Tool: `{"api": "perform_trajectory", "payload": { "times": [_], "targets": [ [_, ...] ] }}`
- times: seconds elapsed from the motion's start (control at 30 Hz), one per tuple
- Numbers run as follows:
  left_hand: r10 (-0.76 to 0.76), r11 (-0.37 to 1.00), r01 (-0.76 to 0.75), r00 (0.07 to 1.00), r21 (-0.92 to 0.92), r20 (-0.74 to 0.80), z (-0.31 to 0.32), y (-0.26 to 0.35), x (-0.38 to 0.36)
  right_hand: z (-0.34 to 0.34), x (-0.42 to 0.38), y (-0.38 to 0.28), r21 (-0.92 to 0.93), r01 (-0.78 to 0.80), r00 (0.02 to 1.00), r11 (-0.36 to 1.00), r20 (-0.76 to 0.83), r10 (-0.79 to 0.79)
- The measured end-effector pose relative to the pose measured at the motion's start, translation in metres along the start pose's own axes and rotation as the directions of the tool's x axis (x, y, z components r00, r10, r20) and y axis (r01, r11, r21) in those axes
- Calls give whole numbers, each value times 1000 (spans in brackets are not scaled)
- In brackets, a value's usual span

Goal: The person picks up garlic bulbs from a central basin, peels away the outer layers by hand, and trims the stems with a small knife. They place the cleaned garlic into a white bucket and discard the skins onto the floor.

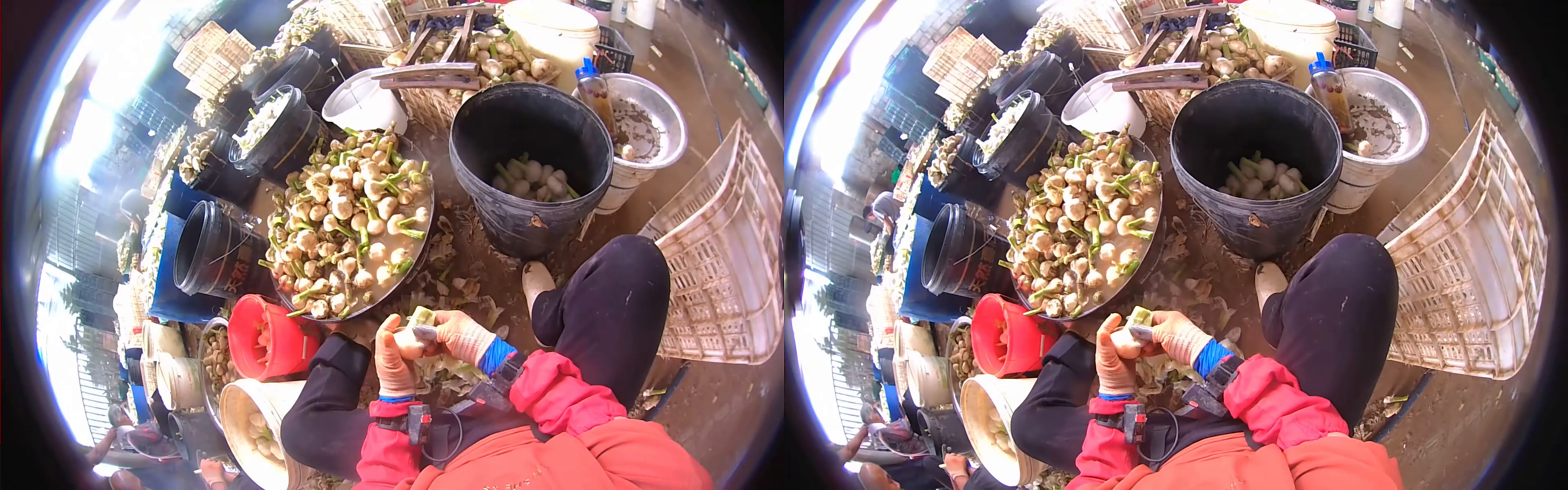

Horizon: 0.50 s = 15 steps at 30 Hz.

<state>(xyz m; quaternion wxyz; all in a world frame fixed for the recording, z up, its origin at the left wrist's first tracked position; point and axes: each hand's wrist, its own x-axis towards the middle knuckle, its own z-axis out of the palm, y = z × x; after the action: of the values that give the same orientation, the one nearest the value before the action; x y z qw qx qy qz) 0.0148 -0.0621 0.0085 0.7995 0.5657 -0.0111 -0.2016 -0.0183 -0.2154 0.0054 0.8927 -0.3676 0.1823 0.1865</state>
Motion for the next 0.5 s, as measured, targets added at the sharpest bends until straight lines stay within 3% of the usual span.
{"api": "perform_trajectory", "payload": {
  "times": [0.07,0.13,0.17,0.2,0.23,0.27,0.3,0.33,0.4,0.47,0.5],
  "targets": [
    [-24,998,23,999,-54,-30,6,5,1,6,-2,-2,-54,107,994,993,-29,-108],
    [-257,906,219,964,-363,-61,6,11,4,13,-4,-2,-70,143,989,987,-40,-146],
    [-366,864,282,920,-416,-137,14,18,5,15,-4,0,-125,188,978,974,-62,-197],
    [-365,864,276,920,-421,-144,9,18,6,16,-3,2,-180,232,965,956,-81,-250],
    [-447,821,379,892,-427,-68,4,20,8,13,-1,6,-181,226,967,957,-78,-243],
    [-524,769,478,852,-425,10,2,21,7,6,4,10,-426,272,943,863,-61,-328],
    [-560,763,499,828,-410,-32,4,21,8,2,7,14,-642,300,913,705,-20,-407],
    [-558,763,496,829,-415,-33,2,20,9,5,5,10,-645,299,914,703,-17,-405],
    [-599,721,541,801,-433,4,-5,19,10,13,-1,2,-505,238,937,830,-106,-332],
    [-608,713,584,791,-388,74,2,24,5,8,3,5,-283,182,982,942,-5,-191],
    [-546,799,504,837,-330,-44,3,18,3,3,5,9,-221,185,982,958,5,-188]
  ]
}}
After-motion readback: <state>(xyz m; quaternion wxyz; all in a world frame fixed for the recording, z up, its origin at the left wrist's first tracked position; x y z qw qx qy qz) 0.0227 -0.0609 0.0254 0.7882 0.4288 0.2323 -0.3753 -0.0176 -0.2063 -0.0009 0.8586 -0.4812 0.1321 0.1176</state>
